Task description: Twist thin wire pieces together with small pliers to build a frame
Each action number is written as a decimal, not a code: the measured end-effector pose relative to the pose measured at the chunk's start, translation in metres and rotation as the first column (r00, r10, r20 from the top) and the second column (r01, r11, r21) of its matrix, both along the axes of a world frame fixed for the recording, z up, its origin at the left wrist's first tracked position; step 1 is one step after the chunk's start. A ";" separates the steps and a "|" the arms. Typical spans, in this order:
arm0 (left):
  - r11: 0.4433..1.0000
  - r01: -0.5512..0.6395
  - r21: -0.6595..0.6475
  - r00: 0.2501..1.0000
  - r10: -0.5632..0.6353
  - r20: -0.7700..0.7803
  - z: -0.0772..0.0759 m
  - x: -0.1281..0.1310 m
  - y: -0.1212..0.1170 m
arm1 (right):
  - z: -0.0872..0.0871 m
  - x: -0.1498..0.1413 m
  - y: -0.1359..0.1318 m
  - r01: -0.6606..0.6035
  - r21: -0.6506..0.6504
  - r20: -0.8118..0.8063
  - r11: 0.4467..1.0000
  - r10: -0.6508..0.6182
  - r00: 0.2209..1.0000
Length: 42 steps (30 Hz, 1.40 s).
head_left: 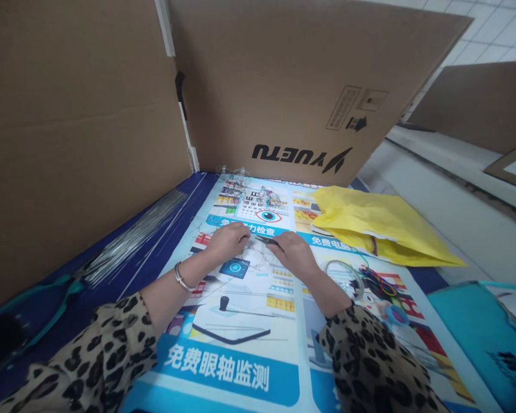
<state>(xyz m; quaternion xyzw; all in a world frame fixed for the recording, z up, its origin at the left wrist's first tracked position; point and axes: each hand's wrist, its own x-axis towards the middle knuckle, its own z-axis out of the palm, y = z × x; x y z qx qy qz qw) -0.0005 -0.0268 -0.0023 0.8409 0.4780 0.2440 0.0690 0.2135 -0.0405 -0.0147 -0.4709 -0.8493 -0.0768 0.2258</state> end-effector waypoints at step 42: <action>0.971 -0.159 -0.179 0.827 0.031 -0.561 0.037 -0.037 -0.117 | 0.008 -0.015 -0.016 -0.219 0.195 -0.283 0.956 0.269 0.921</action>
